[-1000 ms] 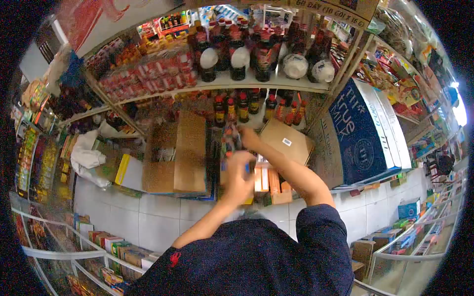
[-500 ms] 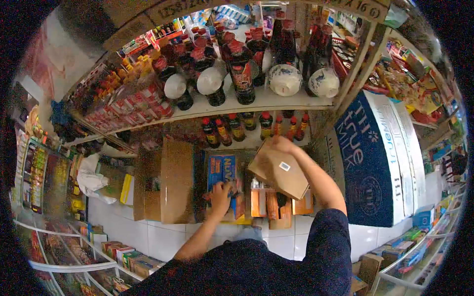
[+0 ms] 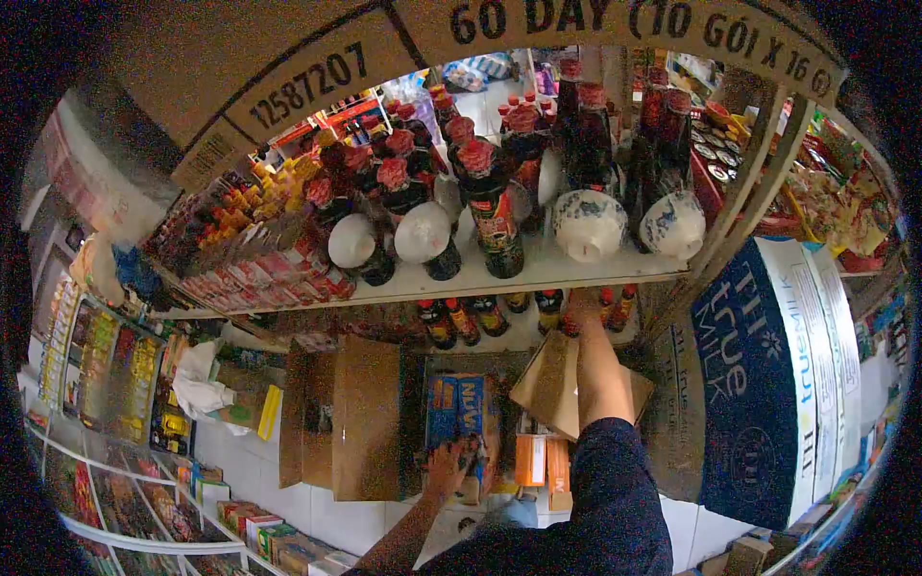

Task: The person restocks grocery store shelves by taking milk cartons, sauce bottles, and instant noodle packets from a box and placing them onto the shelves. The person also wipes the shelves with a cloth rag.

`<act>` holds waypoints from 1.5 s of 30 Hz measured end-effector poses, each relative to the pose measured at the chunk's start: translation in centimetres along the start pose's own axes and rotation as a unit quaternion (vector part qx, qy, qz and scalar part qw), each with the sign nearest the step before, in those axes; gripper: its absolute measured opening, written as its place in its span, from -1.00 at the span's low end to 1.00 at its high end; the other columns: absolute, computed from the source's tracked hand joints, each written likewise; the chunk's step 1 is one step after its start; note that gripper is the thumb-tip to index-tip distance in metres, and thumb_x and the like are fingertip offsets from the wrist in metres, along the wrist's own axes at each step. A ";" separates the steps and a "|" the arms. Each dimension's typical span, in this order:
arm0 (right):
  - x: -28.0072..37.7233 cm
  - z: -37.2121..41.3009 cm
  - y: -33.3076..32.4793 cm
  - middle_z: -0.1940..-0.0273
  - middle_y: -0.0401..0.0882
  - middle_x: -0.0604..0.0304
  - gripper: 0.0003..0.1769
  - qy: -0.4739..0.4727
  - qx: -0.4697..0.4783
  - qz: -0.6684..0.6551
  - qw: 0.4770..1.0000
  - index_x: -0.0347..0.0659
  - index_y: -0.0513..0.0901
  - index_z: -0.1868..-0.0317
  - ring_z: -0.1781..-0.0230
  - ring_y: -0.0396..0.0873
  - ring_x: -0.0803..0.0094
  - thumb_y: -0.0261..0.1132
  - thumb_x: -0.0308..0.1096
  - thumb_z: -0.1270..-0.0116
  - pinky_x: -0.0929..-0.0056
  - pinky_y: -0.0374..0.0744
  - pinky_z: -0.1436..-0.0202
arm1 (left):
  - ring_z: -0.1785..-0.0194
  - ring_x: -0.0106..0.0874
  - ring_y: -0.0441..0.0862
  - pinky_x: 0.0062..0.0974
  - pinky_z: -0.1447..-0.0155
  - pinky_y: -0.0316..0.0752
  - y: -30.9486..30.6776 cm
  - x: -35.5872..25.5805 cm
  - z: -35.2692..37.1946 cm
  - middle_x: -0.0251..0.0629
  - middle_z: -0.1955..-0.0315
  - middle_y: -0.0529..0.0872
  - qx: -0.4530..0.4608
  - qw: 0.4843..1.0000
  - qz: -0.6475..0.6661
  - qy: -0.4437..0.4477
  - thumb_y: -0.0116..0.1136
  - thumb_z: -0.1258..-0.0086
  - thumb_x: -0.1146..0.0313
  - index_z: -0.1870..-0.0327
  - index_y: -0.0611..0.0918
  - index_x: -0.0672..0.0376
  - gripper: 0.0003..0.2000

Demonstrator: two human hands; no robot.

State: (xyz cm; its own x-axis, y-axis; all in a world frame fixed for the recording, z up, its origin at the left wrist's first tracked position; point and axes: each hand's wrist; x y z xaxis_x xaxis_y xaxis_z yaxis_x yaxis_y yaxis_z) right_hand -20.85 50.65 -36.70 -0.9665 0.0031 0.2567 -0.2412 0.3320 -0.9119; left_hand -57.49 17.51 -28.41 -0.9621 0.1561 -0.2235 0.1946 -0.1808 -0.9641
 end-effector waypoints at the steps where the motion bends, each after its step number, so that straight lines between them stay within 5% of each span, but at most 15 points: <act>1: 0.0 0.3 -0.3 0.33 0.54 -0.14 -0.46 -0.033 -0.055 0.000 0.998 -0.26 0.33 -0.11 0.23 0.50 -0.03 0.13 -0.36 -0.05 0.19 0.48 0.14 | -0.03 -0.04 0.36 -0.04 -0.05 0.30 0.2 0.2 0.1 0.02 0.01 0.35 0.025 1.000 -0.003 -0.014 0.17 -0.16 0.25 -0.24 0.23 -0.04 -0.40; 2: 0.2 0.1 -0.6 0.33 0.54 -0.14 -0.46 -0.033 -0.055 0.001 0.998 -0.26 0.33 -0.11 0.23 0.50 -0.03 0.13 -0.36 -0.05 0.19 0.48 0.14 | -0.04 -0.04 0.36 -0.04 -0.06 0.29 0.4 0.2 0.0 0.02 -0.02 0.34 0.049 0.998 -0.004 -0.029 0.16 -0.18 0.24 -0.25 0.22 -0.04 -0.41; 4: -0.6 -0.3 0.8 0.24 0.49 -0.18 -0.41 0.068 0.209 0.001 0.976 -0.28 0.32 -0.10 0.13 0.42 -0.08 0.19 -0.35 0.01 0.13 0.44 0.12 | -0.07 -0.03 0.34 -0.04 -0.09 0.27 -1.3 -0.1 0.0 0.02 -0.05 0.32 0.069 0.997 0.009 -0.020 0.14 -0.20 0.22 -0.26 0.20 -0.06 -0.41; 7: 0.0 -0.3 1.5 -0.16 0.32 0.02 -0.49 0.112 0.242 -0.010 0.964 -0.23 0.22 -0.23 -0.08 0.37 0.03 -0.02 -0.35 -0.24 0.07 0.43 0.02 | -0.13 -0.02 0.28 -0.05 -0.14 0.22 -1.1 0.1 -0.3 0.03 -0.09 0.30 0.085 0.996 0.023 -0.022 0.16 -0.14 0.21 -0.25 0.21 -0.01 -0.38; 8: 0.0 -0.2 1.4 -0.16 0.32 0.02 -0.49 0.113 0.243 -0.009 0.964 -0.23 0.22 -0.23 -0.08 0.37 0.03 -0.02 -0.35 -0.24 0.07 0.43 0.02 | -0.16 -0.03 0.24 -0.07 -0.16 0.19 -0.6 0.4 -0.2 0.04 -0.08 0.31 0.083 0.996 0.020 -0.034 0.19 -0.07 0.22 -0.23 0.24 0.05 -0.35; 10: 0.3 0.7 -0.9 0.07 0.41 -0.19 -0.45 -0.028 -0.001 -0.007 1.000 -0.34 0.31 -0.05 0.11 0.39 -0.15 0.19 -0.36 0.00 0.11 0.42 0.16 | -0.18 -0.03 0.22 -0.05 -0.17 0.18 -1.5 0.1 -0.1 0.03 -0.12 0.28 0.083 0.995 0.048 -0.037 0.18 -0.09 0.21 -0.24 0.22 0.04 -0.35; 13: 2.1 -0.6 -7.4 -0.02 0.42 -0.13 -0.51 0.054 0.095 -0.088 0.990 -0.26 0.36 -0.09 0.06 0.46 0.02 0.15 -0.26 -0.15 0.16 0.47 0.10 | -0.21 -0.05 0.20 -0.06 -0.19 0.17 0.4 0.6 0.1 0.00 -0.16 0.25 0.074 0.995 0.055 -0.034 0.14 -0.14 0.20 -0.26 0.19 0.04 -0.37; 14: -1.4 -1.3 -2.6 0.10 0.49 -0.16 -0.54 0.153 0.113 -0.314 0.930 -0.28 0.44 0.02 0.12 0.48 0.01 0.22 -0.22 -0.09 0.18 0.47 0.11 | -0.22 -0.06 0.20 -0.08 -0.19 0.17 1.6 1.1 0.1 -0.01 -0.18 0.24 0.065 0.997 0.030 -0.033 0.11 -0.17 0.19 -0.27 0.18 0.05 -0.38; 17: 0.2 -0.9 -7.1 0.20 0.53 -0.13 -0.56 0.068 -0.027 -0.337 0.939 -0.30 0.48 0.10 0.21 0.51 -0.01 0.27 -0.22 -0.03 0.15 0.47 0.19 | -0.18 0.00 0.27 -0.12 -0.15 0.29 -0.7 1.4 -0.2 0.10 -0.14 0.26 0.072 0.988 0.136 -0.025 0.20 -0.16 0.32 -0.29 0.10 0.06 -0.31; 21: 4.6 4.5 -19.9 0.23 0.53 -0.11 -0.54 0.028 0.053 -0.166 0.984 -0.31 0.46 0.09 0.18 0.51 0.00 0.32 -0.29 0.01 0.18 0.47 0.16 | -0.13 -0.07 0.35 -0.22 -0.13 0.32 -3.2 2.4 0.7 0.13 -0.07 0.33 -0.013 0.933 0.358 -0.037 0.18 -0.16 0.39 -0.24 0.15 0.14 -0.37; 23: 4.3 8.8 -21.5 0.28 0.55 -0.07 -0.58 -0.063 -0.079 -0.223 0.970 -0.31 0.46 0.11 0.20 0.52 0.01 0.33 -0.40 0.02 0.25 0.49 0.18 | -0.06 -0.14 0.43 -0.32 -0.09 0.33 -7.0 1.3 1.9 0.06 0.02 0.42 -0.055 0.896 0.430 -0.094 0.17 -0.14 0.43 -0.15 0.21 0.20 -0.45; 29: 12.9 18.3 -31.5 0.34 0.57 -0.02 -0.64 -0.008 -0.218 -0.275 0.936 -0.31 0.50 0.21 0.35 0.58 0.18 0.38 -0.46 0.06 0.45 0.53 0.28 | 0.13 -0.24 0.50 -0.37 0.07 0.36 -8.6 5.2 3.4 -0.07 0.28 0.54 -0.115 0.887 0.443 -0.060 0.17 -0.10 0.46 0.21 0.44 0.33 -0.74; 33: 18.7 23.9 -35.0 0.35 0.60 0.10 -0.66 0.132 -0.156 -0.374 0.904 -0.28 0.54 0.23 0.38 0.59 0.40 0.39 -0.47 0.08 0.53 0.53 0.30 | 0.30 -0.32 0.56 -0.43 0.23 0.40 -16.4 4.8 4.4 -0.05 0.28 0.57 0.026 0.886 0.441 -0.139 0.13 -0.19 0.28 0.22 0.50 0.32 -0.72; 38: 25.3 27.2 -34.8 0.37 0.60 0.14 -0.63 0.075 -0.134 -0.364 0.919 -0.24 0.52 0.18 0.40 0.57 0.46 0.38 -0.44 0.05 0.51 0.52 0.31 | 0.27 -0.30 0.57 -0.44 0.19 0.42 -17.2 7.1 4.5 -0.03 0.16 0.56 -0.126 0.868 0.480 -0.023 0.04 -0.27 0.25 0.04 0.47 0.33 -0.65; 45: 31.0 25.9 -31.1 0.46 0.54 0.03 -0.61 -0.047 -0.017 -0.298 0.953 -0.21 0.49 0.16 0.46 0.55 0.18 0.36 -0.31 0.02 0.35 0.50 0.36 | 0.14 -0.29 0.54 -0.41 0.00 0.35 -16.9 10.6 3.6 -0.04 0.13 0.57 -0.131 0.896 0.425 0.001 -0.01 -0.29 0.27 -0.03 0.45 0.33 -0.63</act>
State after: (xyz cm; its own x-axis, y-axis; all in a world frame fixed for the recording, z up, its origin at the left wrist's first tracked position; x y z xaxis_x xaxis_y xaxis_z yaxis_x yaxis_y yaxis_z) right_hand -45.56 15.94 -8.65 -0.6621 -0.2804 0.6950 -0.7490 0.2790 -0.6010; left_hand -71.63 18.72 -13.95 -0.4450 0.0715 -0.8927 0.8949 -0.0015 -0.4463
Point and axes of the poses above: each hand's wrist, its own z-axis away from the middle knuckle, its own y-axis out of the palm, x = y × z
